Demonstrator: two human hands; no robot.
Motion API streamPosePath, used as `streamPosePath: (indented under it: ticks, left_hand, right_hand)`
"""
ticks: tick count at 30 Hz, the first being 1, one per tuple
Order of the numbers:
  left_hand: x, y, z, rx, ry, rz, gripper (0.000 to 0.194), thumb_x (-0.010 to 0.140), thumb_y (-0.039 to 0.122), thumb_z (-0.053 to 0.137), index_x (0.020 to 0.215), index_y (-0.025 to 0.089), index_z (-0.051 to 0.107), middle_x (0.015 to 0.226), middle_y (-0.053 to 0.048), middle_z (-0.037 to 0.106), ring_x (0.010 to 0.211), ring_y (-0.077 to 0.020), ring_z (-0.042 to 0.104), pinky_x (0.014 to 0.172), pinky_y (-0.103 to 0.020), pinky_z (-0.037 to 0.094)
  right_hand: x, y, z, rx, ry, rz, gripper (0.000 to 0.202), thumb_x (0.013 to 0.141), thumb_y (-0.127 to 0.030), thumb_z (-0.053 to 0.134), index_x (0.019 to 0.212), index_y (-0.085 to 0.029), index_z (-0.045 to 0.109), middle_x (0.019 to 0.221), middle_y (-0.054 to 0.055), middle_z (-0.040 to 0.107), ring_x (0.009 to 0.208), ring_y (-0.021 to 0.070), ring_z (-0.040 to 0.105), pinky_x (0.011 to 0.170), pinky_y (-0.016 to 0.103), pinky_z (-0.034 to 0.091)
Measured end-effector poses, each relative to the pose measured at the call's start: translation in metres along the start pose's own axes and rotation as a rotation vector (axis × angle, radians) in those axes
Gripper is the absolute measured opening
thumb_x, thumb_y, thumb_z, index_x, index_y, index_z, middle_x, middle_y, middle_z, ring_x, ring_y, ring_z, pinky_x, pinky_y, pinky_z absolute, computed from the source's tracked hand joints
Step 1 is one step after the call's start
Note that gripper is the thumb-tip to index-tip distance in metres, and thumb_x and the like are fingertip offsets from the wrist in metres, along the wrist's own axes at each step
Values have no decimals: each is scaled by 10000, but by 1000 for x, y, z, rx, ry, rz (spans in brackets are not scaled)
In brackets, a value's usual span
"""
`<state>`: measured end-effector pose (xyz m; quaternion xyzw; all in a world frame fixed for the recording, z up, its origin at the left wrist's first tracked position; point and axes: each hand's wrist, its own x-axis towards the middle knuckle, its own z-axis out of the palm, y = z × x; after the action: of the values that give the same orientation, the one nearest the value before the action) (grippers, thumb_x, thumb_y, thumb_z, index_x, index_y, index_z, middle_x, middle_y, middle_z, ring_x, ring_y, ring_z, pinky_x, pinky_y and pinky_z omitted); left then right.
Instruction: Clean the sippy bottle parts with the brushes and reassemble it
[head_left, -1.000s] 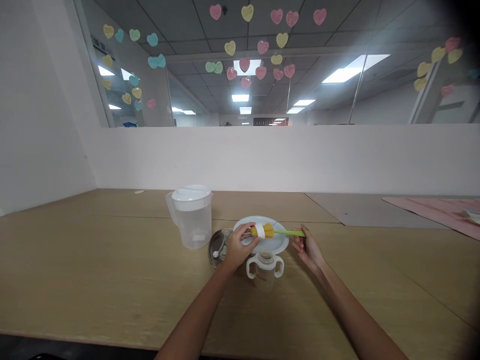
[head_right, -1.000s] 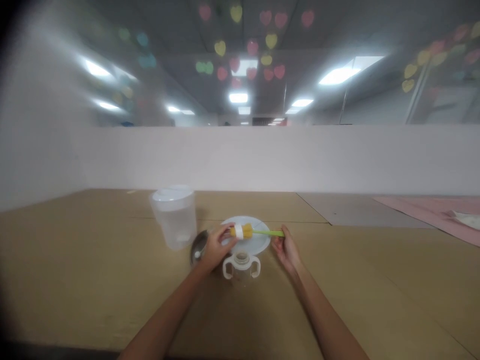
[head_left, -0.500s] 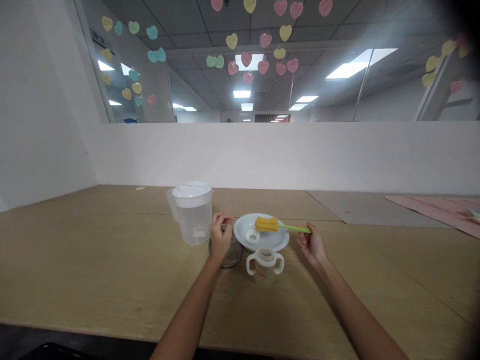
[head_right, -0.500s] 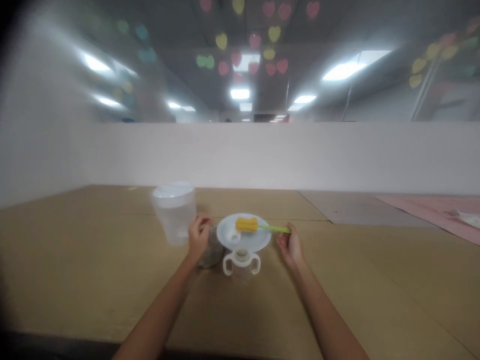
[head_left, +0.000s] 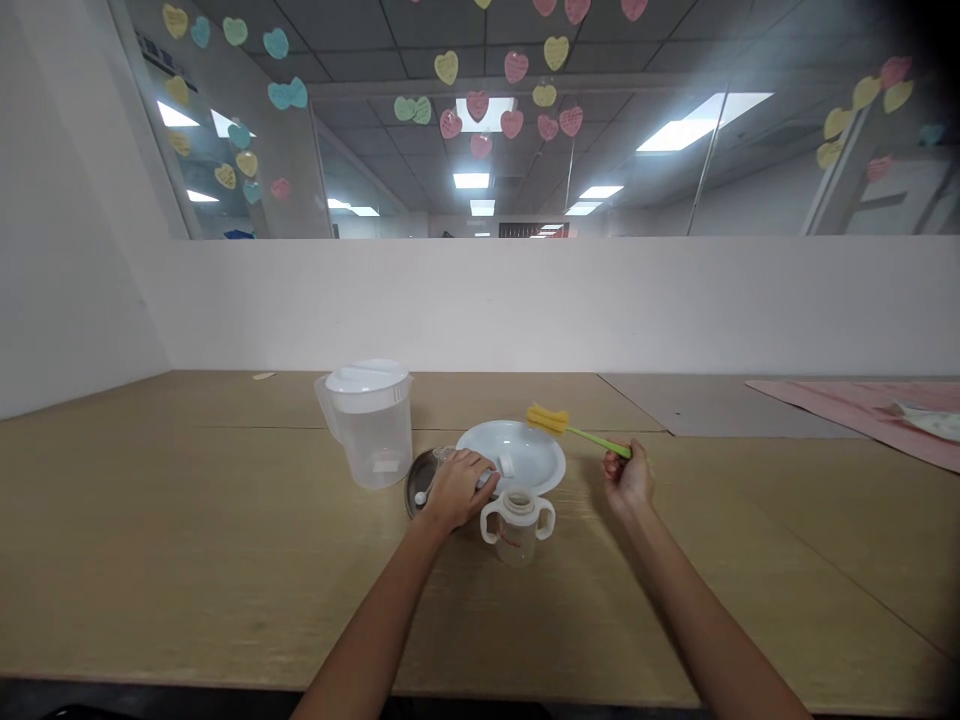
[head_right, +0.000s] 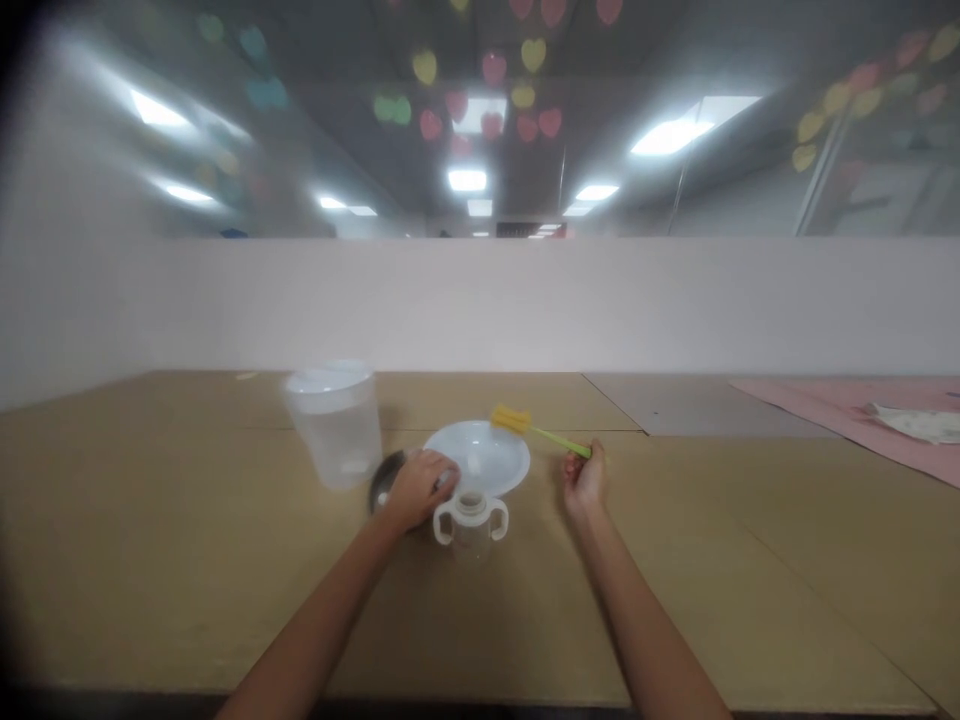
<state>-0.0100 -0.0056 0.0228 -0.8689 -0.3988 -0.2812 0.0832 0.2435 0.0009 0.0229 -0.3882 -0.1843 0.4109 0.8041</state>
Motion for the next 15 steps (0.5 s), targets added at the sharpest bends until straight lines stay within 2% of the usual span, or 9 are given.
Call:
streamPosePath:
  ticks: [5, 10, 13, 15]
  left_hand:
    - [0, 1, 0, 9, 3, 2, 303, 857, 326, 332, 823, 180, 595, 838, -45, 616, 820, -170, 511, 772, -314, 357]
    - [-1, 1, 1, -47, 20, -32, 296, 844, 333, 360, 784, 174, 603, 812, -47, 621, 821, -173, 523, 773, -312, 371]
    - [6, -2, 0, -189, 59, -123, 295, 843, 318, 352, 803, 177, 608, 850, -40, 635, 840, -163, 540, 784, -296, 390]
    - [17, -5, 0, -247, 36, -188, 270, 826, 300, 372, 850, 180, 613, 897, -41, 639, 863, -164, 550, 787, -289, 403]
  right_hand:
    - [6, 3, -4, 27, -24, 5, 298, 791, -435, 407, 619, -196, 365, 398, -82, 373, 310, 39, 306, 311, 164, 233]
    - [16, -5, -20, 129, -57, 64, 318, 847, -326, 351, 563, -198, 286, 373, -102, 249, 292, 30, 216, 310, 147, 212]
    - [36, -16, -20, 7, -129, 8, 382, 861, -321, 324, 519, -196, 210, 368, -92, 215, 293, 35, 221, 319, 150, 254]
    - [58, -26, -9, -82, -177, -61, 399, 850, -320, 349, 500, -198, 203, 373, -78, 257, 311, 45, 295, 342, 168, 323]
